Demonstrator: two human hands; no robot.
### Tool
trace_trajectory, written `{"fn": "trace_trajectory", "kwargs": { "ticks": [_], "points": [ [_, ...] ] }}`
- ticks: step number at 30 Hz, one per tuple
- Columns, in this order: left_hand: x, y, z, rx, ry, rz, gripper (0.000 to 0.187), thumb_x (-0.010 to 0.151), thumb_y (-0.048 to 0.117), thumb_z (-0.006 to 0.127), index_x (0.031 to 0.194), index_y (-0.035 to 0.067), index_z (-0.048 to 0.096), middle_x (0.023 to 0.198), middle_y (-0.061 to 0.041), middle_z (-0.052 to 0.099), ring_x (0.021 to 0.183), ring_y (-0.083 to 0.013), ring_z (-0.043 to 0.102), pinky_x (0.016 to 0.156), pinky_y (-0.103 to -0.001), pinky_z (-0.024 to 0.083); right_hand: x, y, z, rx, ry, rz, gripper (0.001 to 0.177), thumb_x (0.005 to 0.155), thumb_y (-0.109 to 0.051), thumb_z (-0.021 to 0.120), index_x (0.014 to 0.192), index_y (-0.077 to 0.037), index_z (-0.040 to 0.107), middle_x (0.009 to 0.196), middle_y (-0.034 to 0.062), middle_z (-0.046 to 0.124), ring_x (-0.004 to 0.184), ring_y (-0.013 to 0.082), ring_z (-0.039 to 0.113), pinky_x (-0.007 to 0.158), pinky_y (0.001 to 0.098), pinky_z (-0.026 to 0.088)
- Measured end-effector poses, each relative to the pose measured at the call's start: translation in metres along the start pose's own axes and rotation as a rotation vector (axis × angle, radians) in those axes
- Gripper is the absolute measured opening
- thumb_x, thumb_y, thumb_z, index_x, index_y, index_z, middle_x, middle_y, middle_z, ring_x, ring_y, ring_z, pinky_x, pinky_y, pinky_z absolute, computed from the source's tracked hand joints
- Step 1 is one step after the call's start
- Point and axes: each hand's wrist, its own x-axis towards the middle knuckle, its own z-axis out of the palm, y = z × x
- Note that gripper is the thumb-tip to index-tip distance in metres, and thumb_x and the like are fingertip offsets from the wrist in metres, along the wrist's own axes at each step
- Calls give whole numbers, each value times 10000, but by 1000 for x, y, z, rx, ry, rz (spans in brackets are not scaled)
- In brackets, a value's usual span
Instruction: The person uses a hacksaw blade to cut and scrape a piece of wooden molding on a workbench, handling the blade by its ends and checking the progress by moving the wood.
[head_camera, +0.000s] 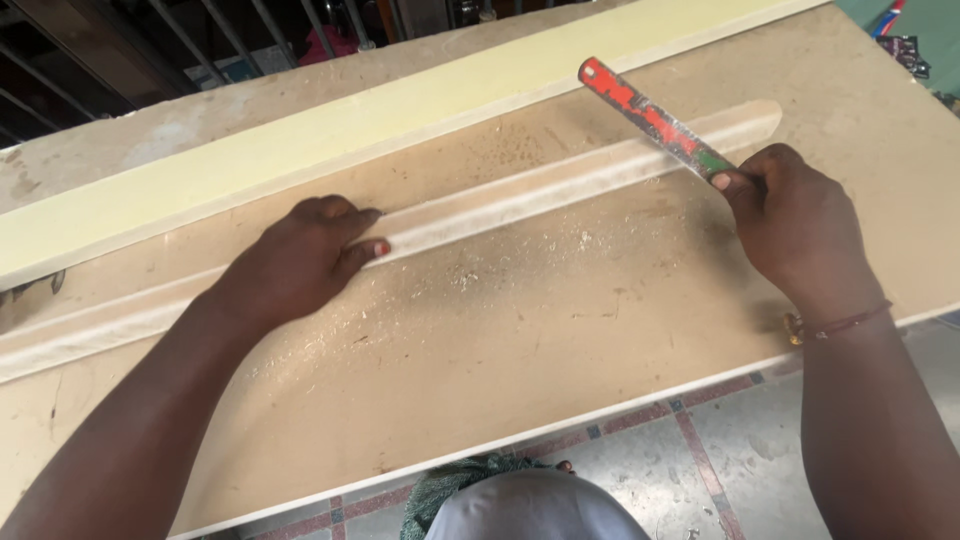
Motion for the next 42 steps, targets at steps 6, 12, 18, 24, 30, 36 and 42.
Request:
{"fn": "trace_trajectory", "kwargs": {
  "ticks": [6, 12, 18, 24, 30, 36, 42],
  "points": [
    [15, -13, -1, -144, 79, 57, 407, 1044, 435, 501, 1271, 177, 720, 1121, -113, 652, 1130, -278, 611, 963, -427, 525, -17, -12, -12, 25, 40, 61, 331, 1082, -334, 709, 1028, -10, 668, 782, 178, 666, 712, 367, 665, 659, 466, 512],
    [26, -23, -4, -141, 45, 8, 401, 1047, 451, 499, 1252, 203, 739, 1114, -103, 590, 1077, -249, 609, 937, -425, 530, -25, -52, -6, 115, 50, 104, 322, 1061, -315, 703, 1014, 1, 669, 799, 149, 688, 729, 314, 685, 686, 422, 525],
    [20, -37, -11, -155, -46, 98, 548, 965, 542, 608, 1399, 209, 606, 1208, -82, 602, 1092, -238, 620, 937, -443, 531, -35, -77, 1, 127, 66, 118, 313, 1078, -307, 697, 1014, -5, 648, 803, 147, 701, 739, 308, 698, 702, 417, 530],
    [-8, -63, -40, -23, -184, -36, 649, 789, 524, 746, 1379, 286, 622, 1316, -9, 610, 1197, -232, 595, 1003, -455, 508, -28, -82, 5, -63, 152, 134, 240, 1058, -254, 720, 1085, -25, 654, 806, 186, 696, 771, 383, 694, 685, 471, 521],
    [-35, -92, -53, -19, -194, -139, 587, 806, 588, 782, 1284, 259, 697, 1294, 4, 657, 1203, -211, 631, 1014, -425, 529, 8, -29, 17, -90, 281, 84, 231, 1051, -222, 724, 1275, -169, 747, 979, 187, 729, 877, 387, 697, 758, 473, 544],
    [-35, -97, -40, -12, -107, -85, 659, 785, 573, 761, 1301, 172, 676, 1255, -54, 675, 1020, -253, 709, 925, -421, 568, 7, -56, 31, -149, 131, 134, 247, 1049, -242, 667, 1271, -234, 776, 1050, 147, 746, 853, 364, 708, 755, 463, 558],
    [-35, -99, -35, -54, -53, -8, 580, 771, 506, 799, 1220, 147, 725, 1176, -68, 683, 986, -253, 684, 865, -433, 561, -44, -181, 51, -290, 6, -332, 309, 989, -175, 637, 1278, -238, 726, 897, 85, 707, 795, 281, 687, 670, 427, 558]
  ]
}}
